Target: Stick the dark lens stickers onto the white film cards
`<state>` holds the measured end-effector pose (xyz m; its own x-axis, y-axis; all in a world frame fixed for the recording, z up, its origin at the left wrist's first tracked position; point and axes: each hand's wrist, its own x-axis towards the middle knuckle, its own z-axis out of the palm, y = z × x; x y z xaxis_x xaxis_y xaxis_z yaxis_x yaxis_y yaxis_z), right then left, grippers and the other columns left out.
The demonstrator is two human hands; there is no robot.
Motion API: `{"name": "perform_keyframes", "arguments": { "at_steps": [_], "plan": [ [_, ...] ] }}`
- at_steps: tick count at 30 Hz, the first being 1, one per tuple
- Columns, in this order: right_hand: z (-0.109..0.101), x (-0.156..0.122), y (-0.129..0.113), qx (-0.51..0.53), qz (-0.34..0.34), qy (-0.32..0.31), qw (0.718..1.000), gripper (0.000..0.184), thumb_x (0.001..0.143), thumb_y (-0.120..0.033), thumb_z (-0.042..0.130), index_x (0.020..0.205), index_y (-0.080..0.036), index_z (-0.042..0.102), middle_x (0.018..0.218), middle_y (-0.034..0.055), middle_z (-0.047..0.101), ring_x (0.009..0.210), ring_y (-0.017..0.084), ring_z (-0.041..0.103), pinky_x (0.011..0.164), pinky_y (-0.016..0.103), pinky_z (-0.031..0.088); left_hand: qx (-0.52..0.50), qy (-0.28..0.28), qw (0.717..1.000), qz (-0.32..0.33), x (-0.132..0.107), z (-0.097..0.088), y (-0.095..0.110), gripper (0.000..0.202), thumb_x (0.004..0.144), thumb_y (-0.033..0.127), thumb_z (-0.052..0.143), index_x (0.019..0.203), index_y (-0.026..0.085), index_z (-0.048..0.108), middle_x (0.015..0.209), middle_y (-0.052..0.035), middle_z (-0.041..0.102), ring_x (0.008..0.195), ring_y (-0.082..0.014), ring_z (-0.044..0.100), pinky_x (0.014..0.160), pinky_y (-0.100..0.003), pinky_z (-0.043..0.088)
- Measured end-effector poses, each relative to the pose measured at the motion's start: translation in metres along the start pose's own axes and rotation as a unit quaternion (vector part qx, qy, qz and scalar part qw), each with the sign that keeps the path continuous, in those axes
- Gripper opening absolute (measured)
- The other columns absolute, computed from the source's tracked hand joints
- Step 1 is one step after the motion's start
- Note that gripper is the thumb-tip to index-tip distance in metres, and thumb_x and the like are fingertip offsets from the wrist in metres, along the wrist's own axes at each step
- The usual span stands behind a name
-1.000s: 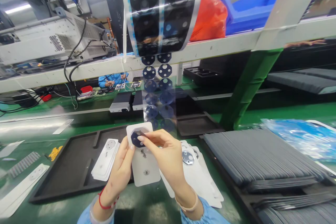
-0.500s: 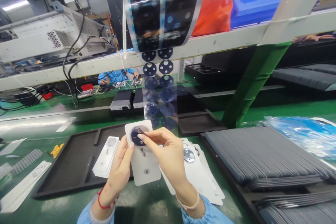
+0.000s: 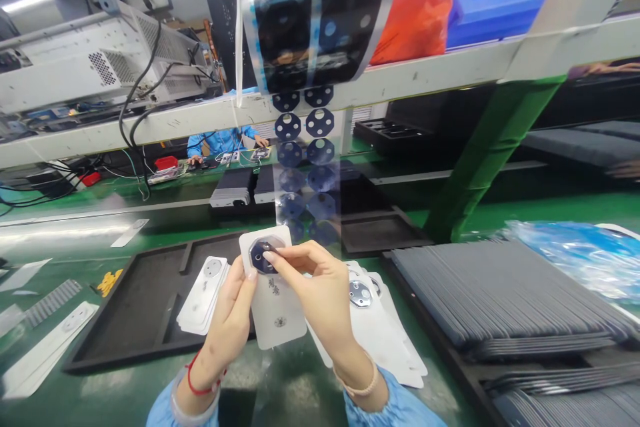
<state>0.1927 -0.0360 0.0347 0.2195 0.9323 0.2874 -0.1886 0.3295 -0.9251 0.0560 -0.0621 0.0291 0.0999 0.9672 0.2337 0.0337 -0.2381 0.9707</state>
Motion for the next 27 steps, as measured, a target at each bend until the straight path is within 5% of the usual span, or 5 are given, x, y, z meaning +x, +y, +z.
{"name": "perform_keyframes", "arguments": {
  "at_steps": [8,15,18,23,27],
  "plan": [
    [0.004,-0.003,0.001,-0.072,-0.087,0.011,0.994,0.017,0.077,-0.035,0.087,0.074,-0.022,0.076,0.073,0.0004,0.073,0.061,0.016,0.069,0.058,0.026,0.057,0.030,0.025,0.999,0.015,0.002,0.003,-0.008,0.033,0.105,0.043,0.046,0.124,0.020,0.061,0.116,-0.0092,0.072,0.098,-0.0220,0.069,0.082,-0.031,0.054],
    [0.008,0.000,0.016,-0.306,-0.326,0.091,0.890,0.020,0.088,-0.038,0.078,0.096,-0.022,0.068,0.095,0.0074,0.067,0.074,0.020,0.064,0.065,0.033,0.055,0.022,0.094,0.995,0.030,0.007,0.004,-0.015,0.020,0.098,0.036,0.060,0.111,0.021,0.064,0.100,-0.0043,0.076,0.100,-0.0197,0.071,0.088,-0.028,0.053],
    [0.008,0.005,0.019,-0.282,-0.277,0.088,0.914,0.049,0.083,-0.049,0.079,0.119,-0.021,0.060,0.121,0.0140,0.063,0.083,0.023,0.066,0.071,0.037,0.057,-0.048,0.094,0.994,0.004,0.011,0.007,-0.009,0.022,0.088,0.035,0.073,0.104,0.020,0.065,0.103,-0.0045,0.077,0.096,-0.0189,0.073,0.085,-0.026,0.055],
    [0.007,0.007,0.016,-0.200,-0.061,-0.070,0.975,0.030,0.098,-0.053,0.053,0.091,-0.024,0.055,0.068,-0.0004,0.066,0.059,0.019,0.065,0.056,0.028,0.052,-0.096,0.089,0.989,-0.066,0.015,0.013,-0.008,0.035,0.069,0.030,0.090,0.089,0.018,0.064,0.081,-0.0015,0.076,0.074,-0.0156,0.072,0.068,-0.021,0.055],
    [0.009,0.004,0.017,-0.210,-0.040,-0.084,0.973,0.033,0.103,-0.049,0.039,0.106,-0.022,0.057,0.075,0.0024,0.071,0.063,0.021,0.069,0.057,0.029,0.051,-0.157,0.088,0.980,-0.078,0.022,0.008,-0.020,0.037,0.075,0.041,0.086,0.095,0.017,0.067,0.086,-0.0044,0.078,0.074,-0.0157,0.072,0.068,-0.022,0.055]
  ]
}}
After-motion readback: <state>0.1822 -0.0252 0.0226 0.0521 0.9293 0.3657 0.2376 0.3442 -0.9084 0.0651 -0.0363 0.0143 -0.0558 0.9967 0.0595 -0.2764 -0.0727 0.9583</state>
